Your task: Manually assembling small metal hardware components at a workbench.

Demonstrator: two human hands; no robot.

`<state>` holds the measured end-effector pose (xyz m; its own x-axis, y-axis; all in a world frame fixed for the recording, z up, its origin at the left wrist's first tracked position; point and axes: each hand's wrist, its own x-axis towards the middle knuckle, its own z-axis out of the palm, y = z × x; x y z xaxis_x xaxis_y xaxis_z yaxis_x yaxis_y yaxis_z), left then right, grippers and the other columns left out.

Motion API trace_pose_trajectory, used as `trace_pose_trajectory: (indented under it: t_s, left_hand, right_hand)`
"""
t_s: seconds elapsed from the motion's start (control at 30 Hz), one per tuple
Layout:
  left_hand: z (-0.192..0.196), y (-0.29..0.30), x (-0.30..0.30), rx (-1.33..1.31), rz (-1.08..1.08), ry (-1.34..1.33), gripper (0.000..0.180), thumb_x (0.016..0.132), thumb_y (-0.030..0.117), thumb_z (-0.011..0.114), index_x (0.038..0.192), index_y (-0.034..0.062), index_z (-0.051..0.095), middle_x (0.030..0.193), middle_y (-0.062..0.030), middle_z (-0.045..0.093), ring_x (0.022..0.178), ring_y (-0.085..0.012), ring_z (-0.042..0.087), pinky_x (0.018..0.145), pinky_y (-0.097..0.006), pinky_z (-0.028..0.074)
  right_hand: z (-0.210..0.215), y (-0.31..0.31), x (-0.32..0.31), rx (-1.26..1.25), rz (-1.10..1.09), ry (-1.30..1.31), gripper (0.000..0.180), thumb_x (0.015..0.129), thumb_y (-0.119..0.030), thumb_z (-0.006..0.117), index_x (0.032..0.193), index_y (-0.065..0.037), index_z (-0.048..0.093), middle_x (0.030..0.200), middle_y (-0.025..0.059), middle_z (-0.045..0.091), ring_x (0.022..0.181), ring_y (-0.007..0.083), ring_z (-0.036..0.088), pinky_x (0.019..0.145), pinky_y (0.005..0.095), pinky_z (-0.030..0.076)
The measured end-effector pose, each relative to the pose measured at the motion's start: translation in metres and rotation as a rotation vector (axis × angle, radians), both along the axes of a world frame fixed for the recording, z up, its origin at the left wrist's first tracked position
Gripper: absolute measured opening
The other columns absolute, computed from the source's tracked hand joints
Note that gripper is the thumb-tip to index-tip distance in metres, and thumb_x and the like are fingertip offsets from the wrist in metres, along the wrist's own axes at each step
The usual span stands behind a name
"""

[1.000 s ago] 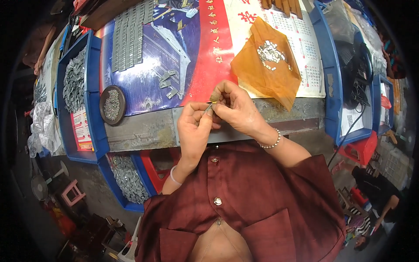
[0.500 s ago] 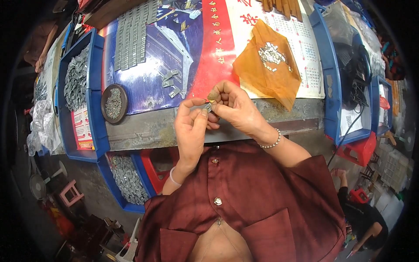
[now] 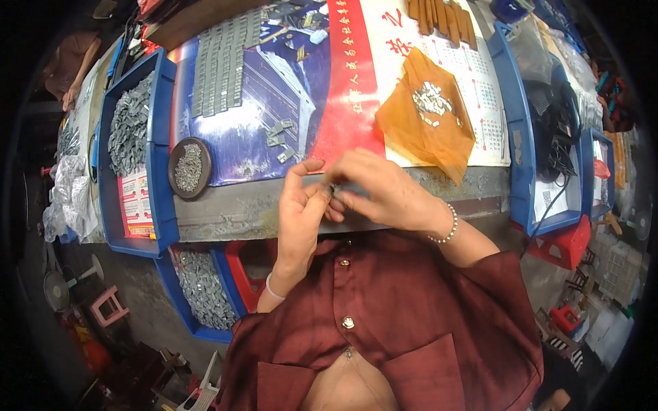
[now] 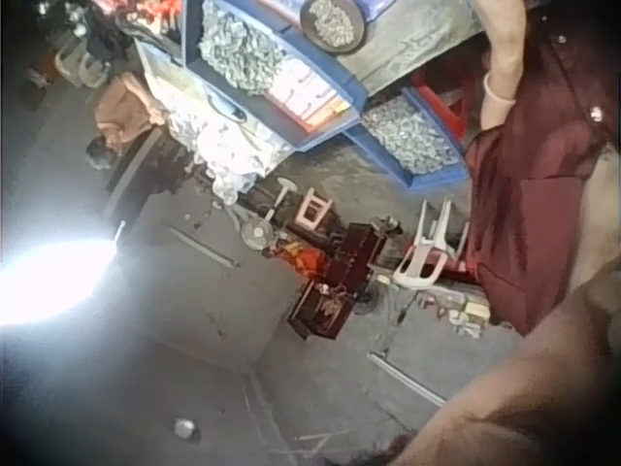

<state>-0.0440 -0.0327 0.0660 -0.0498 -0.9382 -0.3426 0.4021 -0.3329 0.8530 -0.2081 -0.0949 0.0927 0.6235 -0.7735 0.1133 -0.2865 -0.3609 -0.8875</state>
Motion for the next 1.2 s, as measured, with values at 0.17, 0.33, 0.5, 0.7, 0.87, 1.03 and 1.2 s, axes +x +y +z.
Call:
trace_pose_trajectory:
  t_s: [0.17, 0.33, 0.5, 0.7, 0.87, 1.03, 1.2]
  left_hand:
    - [0.006, -0.001, 0.020, -0.025, -0.121, 0.113, 0.036, 0.094, 0.001, 0.047, 0.127, 0.0025, 0.035, 0.078, -0.0065, 0.062, 0.065, -0.0093, 0.059, 0.058, -0.021, 0.049]
    - [0.021, -0.003, 0.048, -0.336, 0.210, -0.188, 0.042, 0.092, 0.002, 0.052, 0.130, -0.0013, 0.035, 0.114, -0.0130, 0.055, 0.102, -0.0169, 0.053, 0.094, -0.031, 0.041]
    - [0.105, 0.005, 0.083, -0.784, 0.395, -0.072, 0.041, 0.093, 0.022, 0.050, 0.120, -0.0085, 0.044, 0.110, -0.0231, 0.058, 0.093, -0.0242, 0.060, 0.083, -0.037, 0.049]
    - [0.212, 0.021, 0.124, -0.805, -0.132, 0.411, 0.021, 0.082, 0.000, 0.066, 0.101, 0.0036, 0.060, 0.099, -0.0033, 0.060, 0.096, -0.0143, 0.056, 0.082, -0.031, 0.046]
    - [0.203, 0.018, 0.123, -1.070, 0.124, 0.390, 0.020, 0.080, -0.001, 0.066, 0.099, 0.0052, 0.060, 0.099, -0.0031, 0.059, 0.095, -0.0154, 0.056, 0.081, -0.031, 0.046]
    - [0.196, 0.020, 0.116, -1.338, 0.374, 0.366, 0.021, 0.079, -0.003, 0.067, 0.096, 0.0067, 0.060, 0.099, -0.0028, 0.058, 0.093, -0.0165, 0.056, 0.080, -0.032, 0.046]
    - [0.192, 0.047, 0.108, -1.117, 0.350, 0.266, 0.010, 0.086, 0.007, 0.064, 0.095, 0.0077, 0.060, 0.102, -0.0043, 0.058, 0.097, -0.0203, 0.056, 0.080, -0.033, 0.047]
  right_hand:
    - [0.023, -0.010, 0.013, -0.200, 0.247, 0.105, 0.021, 0.075, -0.004, 0.064, 0.093, -0.004, 0.055, 0.087, 0.0101, 0.054, 0.085, 0.0299, 0.055, 0.074, 0.0380, 0.046]
    - [0.027, -0.046, 0.036, -0.228, 0.180, 0.091, 0.021, 0.078, -0.004, 0.063, 0.098, -0.003, 0.055, 0.090, 0.0105, 0.057, 0.085, 0.0273, 0.058, 0.074, 0.0359, 0.048]
    - [-0.010, -0.127, 0.067, -0.285, -0.033, 0.138, 0.019, 0.079, 0.000, 0.063, 0.095, 0.000, 0.054, 0.086, 0.0109, 0.061, 0.082, 0.0216, 0.063, 0.075, 0.0310, 0.050]
    - [-0.060, -0.197, 0.129, -0.408, -0.051, 0.192, 0.019, 0.079, -0.002, 0.063, 0.096, 0.000, 0.054, 0.087, 0.0140, 0.062, 0.082, 0.0247, 0.063, 0.074, 0.0331, 0.050]
    - [-0.080, -0.216, 0.142, -0.577, -0.142, 0.216, 0.018, 0.079, -0.005, 0.061, 0.094, 0.000, 0.054, 0.086, 0.0152, 0.059, 0.081, 0.0304, 0.060, 0.073, 0.0379, 0.047]
    - [-0.086, -0.225, 0.153, -0.611, -0.189, 0.177, 0.016, 0.079, -0.007, 0.061, 0.092, -0.001, 0.053, 0.088, 0.0153, 0.057, 0.082, 0.0326, 0.058, 0.073, 0.0396, 0.046]
    - [-0.090, -0.226, 0.148, -0.624, -0.226, 0.142, 0.015, 0.079, -0.007, 0.061, 0.090, -0.001, 0.052, 0.085, 0.0149, 0.054, 0.081, 0.0321, 0.056, 0.072, 0.0394, 0.046]
